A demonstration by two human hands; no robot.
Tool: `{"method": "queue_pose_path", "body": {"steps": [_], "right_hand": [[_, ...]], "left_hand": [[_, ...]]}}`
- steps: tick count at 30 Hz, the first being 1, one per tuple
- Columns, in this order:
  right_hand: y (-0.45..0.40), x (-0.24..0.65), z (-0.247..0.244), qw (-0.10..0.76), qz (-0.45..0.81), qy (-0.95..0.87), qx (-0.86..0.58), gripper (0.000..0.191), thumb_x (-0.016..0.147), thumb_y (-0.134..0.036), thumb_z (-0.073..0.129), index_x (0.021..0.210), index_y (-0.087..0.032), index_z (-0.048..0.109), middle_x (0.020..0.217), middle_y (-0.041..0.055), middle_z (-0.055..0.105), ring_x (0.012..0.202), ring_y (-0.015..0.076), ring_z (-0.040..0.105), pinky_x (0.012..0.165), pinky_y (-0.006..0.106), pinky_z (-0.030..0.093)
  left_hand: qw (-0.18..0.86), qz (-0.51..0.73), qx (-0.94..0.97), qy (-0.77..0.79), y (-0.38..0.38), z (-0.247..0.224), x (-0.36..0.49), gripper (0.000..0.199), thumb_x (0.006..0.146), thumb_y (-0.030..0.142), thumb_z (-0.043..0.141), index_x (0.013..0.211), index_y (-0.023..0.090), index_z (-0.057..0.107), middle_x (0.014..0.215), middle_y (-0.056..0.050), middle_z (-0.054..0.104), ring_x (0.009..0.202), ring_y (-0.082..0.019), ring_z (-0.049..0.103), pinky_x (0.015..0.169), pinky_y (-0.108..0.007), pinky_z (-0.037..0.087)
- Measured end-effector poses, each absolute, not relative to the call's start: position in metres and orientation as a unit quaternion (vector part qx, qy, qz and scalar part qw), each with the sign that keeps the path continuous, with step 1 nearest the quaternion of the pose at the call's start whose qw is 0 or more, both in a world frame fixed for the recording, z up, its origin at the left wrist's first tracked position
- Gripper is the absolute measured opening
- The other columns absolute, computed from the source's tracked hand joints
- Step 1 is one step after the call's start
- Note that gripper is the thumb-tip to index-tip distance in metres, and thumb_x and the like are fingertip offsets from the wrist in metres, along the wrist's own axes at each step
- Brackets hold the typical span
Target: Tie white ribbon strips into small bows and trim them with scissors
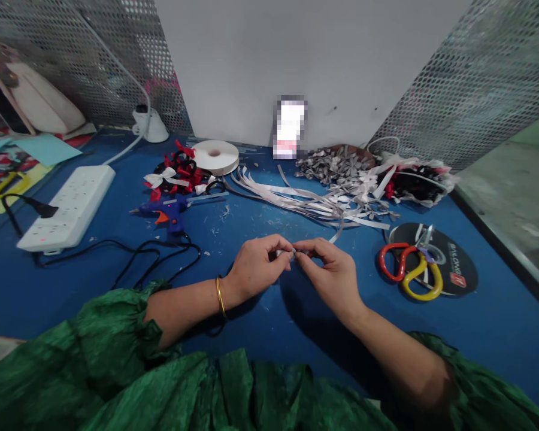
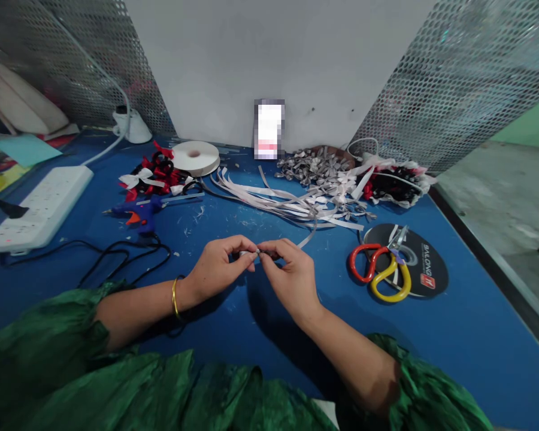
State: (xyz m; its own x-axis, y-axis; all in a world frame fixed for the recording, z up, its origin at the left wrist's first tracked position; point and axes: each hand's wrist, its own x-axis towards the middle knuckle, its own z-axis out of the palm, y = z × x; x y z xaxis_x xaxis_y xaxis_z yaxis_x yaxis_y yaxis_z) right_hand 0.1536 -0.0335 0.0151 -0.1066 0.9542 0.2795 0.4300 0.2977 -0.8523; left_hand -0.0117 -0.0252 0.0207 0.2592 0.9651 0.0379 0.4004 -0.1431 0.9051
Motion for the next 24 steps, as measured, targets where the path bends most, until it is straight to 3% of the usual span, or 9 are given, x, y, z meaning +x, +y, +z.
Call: {"method": "queue_pose_path", "body": {"steps": [12,19,24], "right_hand": [[-0.0312,0.1585,0.0123,0.418,0.352,-0.677,-0.493,0.009,0.087,-0.018,0.055,0.087,-0.02,0.064,0.083,0.002,0.062,0.075,0.0149,0.056,0.068,0.028,0.042],[-0.0267,0.1596,0.0164,0.38,0.47,-0.632,-0.485,0.009,0.087,-0.023,0.053,0.085,-0.018,0.06,0.076,0.001,0.06,0.069,0.014,0.051,0.065,0.027,0.04],[-0.025,0.1612,0.0194,0.352,0.492,-0.637,-0.477,0.01,0.086,-0.024,0.053,0.084,-0.018,0.06,0.074,0.0,0.058,0.065,0.013,0.047,0.062,0.027,0.038]], "left_hand": [[0.461,0.357,0.655,0.481,-0.0249,0.0155,-0.0136,0.013,0.087,0.029,0.053,0.09,0.018,0.06,0.073,0.001,0.069,0.06,-0.011,0.061,0.058,-0.023,0.046],[0.387,0.328,0.727,0.463,-0.0246,0.0186,-0.0153,0.015,0.09,0.018,0.044,0.095,0.021,0.057,0.08,0.002,0.069,0.075,-0.012,0.064,0.074,-0.025,0.046],[0.304,0.293,0.778,0.465,-0.0257,0.02,-0.0161,0.016,0.087,0.013,0.044,0.096,0.021,0.055,0.08,0.001,0.069,0.078,-0.015,0.062,0.073,-0.028,0.043]]}}
